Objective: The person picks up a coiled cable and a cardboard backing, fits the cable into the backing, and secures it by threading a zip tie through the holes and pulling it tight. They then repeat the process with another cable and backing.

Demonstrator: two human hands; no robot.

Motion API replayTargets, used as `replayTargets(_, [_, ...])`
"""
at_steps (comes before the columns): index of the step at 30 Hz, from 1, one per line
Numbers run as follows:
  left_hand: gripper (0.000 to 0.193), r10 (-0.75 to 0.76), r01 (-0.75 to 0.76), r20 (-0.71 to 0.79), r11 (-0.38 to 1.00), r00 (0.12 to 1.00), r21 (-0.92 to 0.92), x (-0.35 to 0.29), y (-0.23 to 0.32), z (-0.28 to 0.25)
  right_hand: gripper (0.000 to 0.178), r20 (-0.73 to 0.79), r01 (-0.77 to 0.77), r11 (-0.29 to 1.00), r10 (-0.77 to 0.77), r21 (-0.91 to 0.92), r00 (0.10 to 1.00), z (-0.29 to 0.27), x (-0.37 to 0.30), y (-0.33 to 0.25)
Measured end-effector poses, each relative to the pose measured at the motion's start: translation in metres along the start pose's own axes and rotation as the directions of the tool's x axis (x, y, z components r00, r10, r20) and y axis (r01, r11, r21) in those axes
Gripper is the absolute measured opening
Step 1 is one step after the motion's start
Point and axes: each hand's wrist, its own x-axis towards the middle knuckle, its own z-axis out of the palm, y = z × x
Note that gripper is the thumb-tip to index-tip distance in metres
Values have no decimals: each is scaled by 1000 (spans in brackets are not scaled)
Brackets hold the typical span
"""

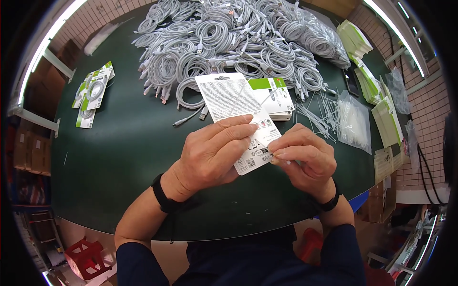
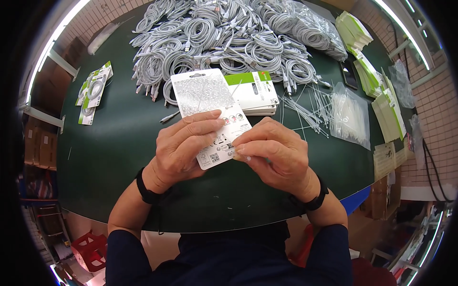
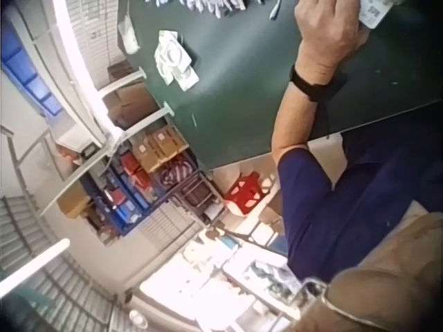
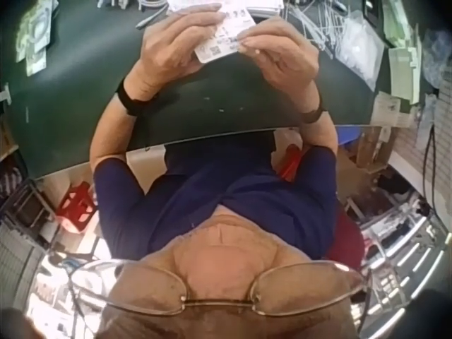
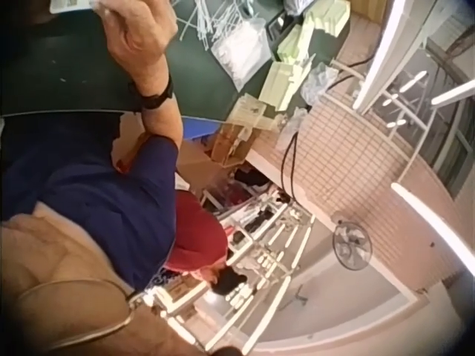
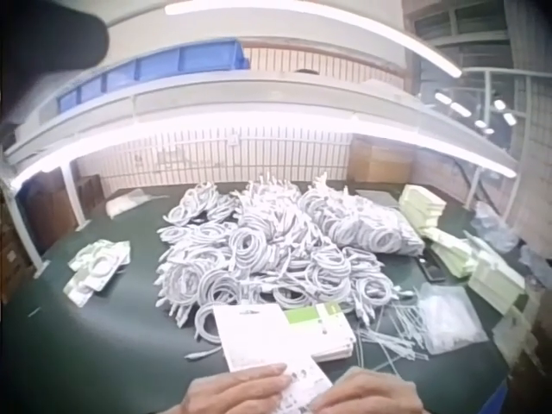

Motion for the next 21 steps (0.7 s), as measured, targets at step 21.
replayTargets(21, [15, -138, 136, 0, 972, 990, -191, 16, 54, -13, 8, 356, -510, 754, 382, 413, 853, -28, 29, -19])
